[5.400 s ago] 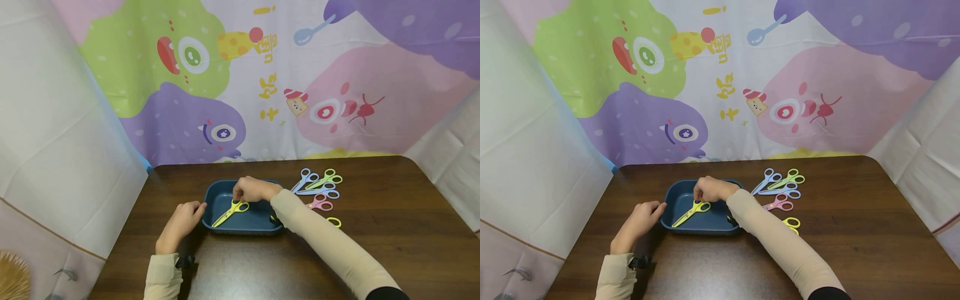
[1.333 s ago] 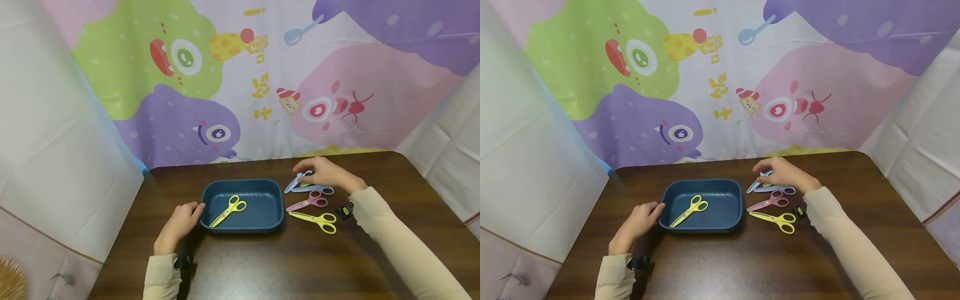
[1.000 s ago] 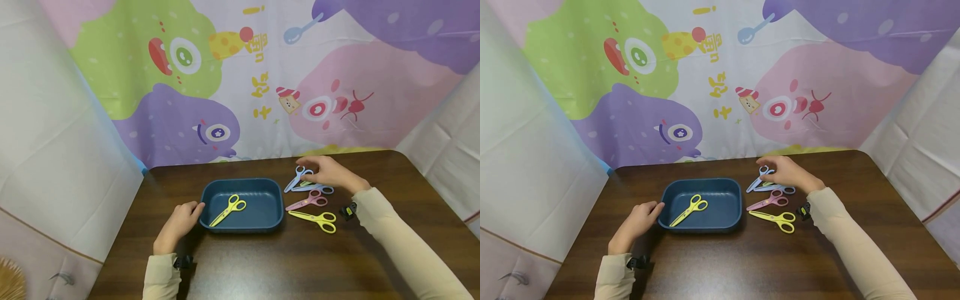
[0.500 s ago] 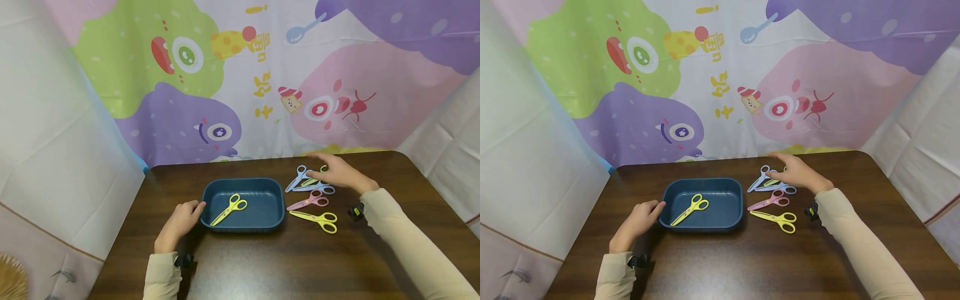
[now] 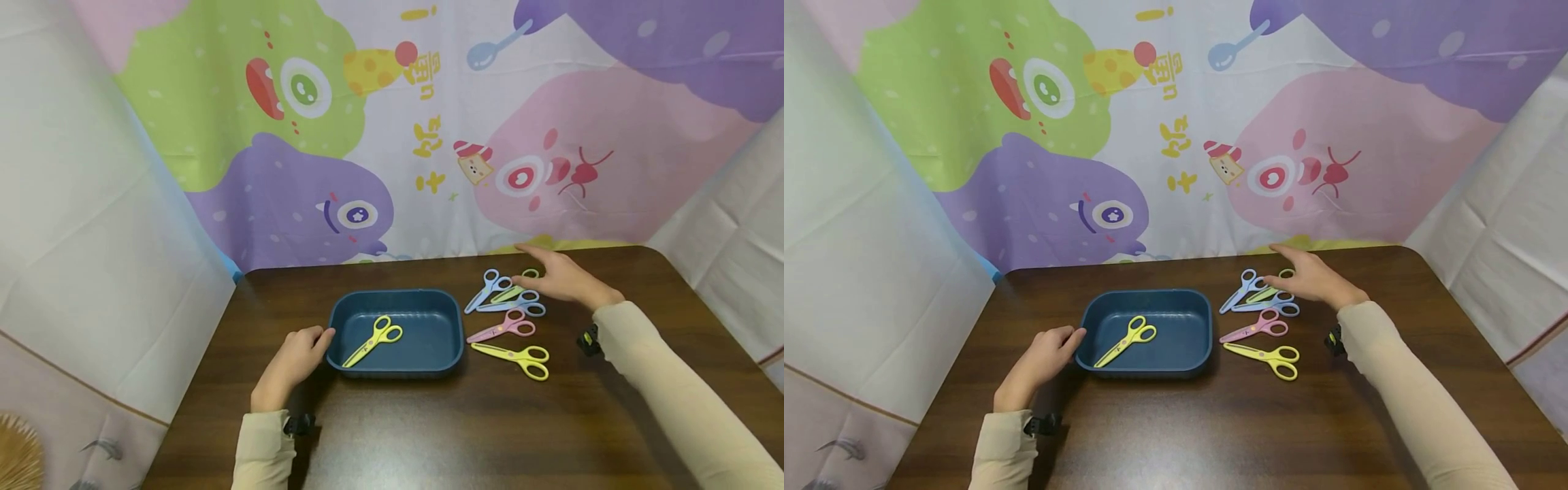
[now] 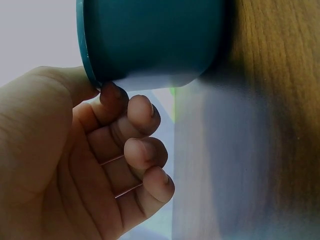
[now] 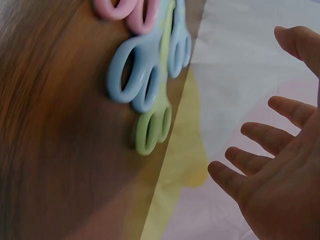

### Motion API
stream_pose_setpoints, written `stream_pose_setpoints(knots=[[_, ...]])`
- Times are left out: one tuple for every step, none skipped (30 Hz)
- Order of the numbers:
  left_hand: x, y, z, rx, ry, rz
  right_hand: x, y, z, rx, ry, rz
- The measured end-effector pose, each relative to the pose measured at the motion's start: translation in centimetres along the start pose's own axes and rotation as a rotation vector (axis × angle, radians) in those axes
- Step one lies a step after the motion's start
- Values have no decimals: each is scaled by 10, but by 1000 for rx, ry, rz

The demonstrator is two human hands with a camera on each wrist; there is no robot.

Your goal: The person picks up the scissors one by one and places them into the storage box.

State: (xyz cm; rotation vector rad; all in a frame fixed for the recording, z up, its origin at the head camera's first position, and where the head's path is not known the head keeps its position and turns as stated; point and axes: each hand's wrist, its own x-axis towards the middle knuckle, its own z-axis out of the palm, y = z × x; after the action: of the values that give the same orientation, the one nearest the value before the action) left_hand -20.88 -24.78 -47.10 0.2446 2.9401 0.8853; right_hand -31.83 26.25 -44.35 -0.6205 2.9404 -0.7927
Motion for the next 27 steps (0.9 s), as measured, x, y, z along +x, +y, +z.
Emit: stream_pose_setpoints(knots=[[0,0,0,0,-1,-2,0,2,0,-4,-2,3],[0,0,0,1,-3,-5,-1,5,-1,-8,-4,6],[0,0,1,1,-5,-6,-1,7,-1,-12,-6,10],[0,0,1,1,-9,-7,-1,10,-1,-13,-9,16],[0,0,1,-1,-14,-10,-1,12,-1,-14,-12,20],[0,0,1,-2,-18,-10,-1,14,-1,-13,-15,24],[0,1,0,-6,-21,-13,-1,17,-1,-14,-18,28],[0,1,0,-8,-23,-12,-1,19,-1,-14,-23,33],[0,1,0,-10,-25,-13,0,21,-1,-13,-26,36],[0,1,0,-11,-24,-12,0,22,-1,-14,-29,38],[0,1,0,-12,-23,-13,1,24,0,-13,-33,41],[0,1,1,-12,-20,-11,1,25,0,-12,-38,45],[0,0,1,-12,-20,-11,2,26,0,-13,-42,49],[0,0,1,-12,-19,-11,3,27,0,-12,-46,51],[1,-1,1,-10,-20,-13,3,27,0,-12,-49,52],[1,-1,1,-8,-19,-13,4,28,1,-15,-50,51],[1,-1,1,-7,-20,-13,4,29,1,-18,-51,50],[2,-2,1,-5,-19,-13,4,30,1,-21,-49,47],[2,-2,1,-5,-20,-13,5,31,2,-25,-48,45],[2,-3,1,-4,-19,-13,5,32,2,-28,-46,42],[2,-3,1,-3,-19,-12,6,33,2,-34,-45,39],[2,-3,1,-1,-17,-9,6,34,3,-40,-44,37],[2,-3,1,0,-17,-8,7,35,3,-42,-44,38],[2,-3,1,1,-16,-5,7,36,4,-44,-45,38],[2,-4,1,1,-16,-4,8,36,5,-46,-48,39],[2,-4,1,2,-15,-2,8,37,5,-47,-50,38],[2,-4,2,2,-15,-2,8,38,6,-47,-54,38]])
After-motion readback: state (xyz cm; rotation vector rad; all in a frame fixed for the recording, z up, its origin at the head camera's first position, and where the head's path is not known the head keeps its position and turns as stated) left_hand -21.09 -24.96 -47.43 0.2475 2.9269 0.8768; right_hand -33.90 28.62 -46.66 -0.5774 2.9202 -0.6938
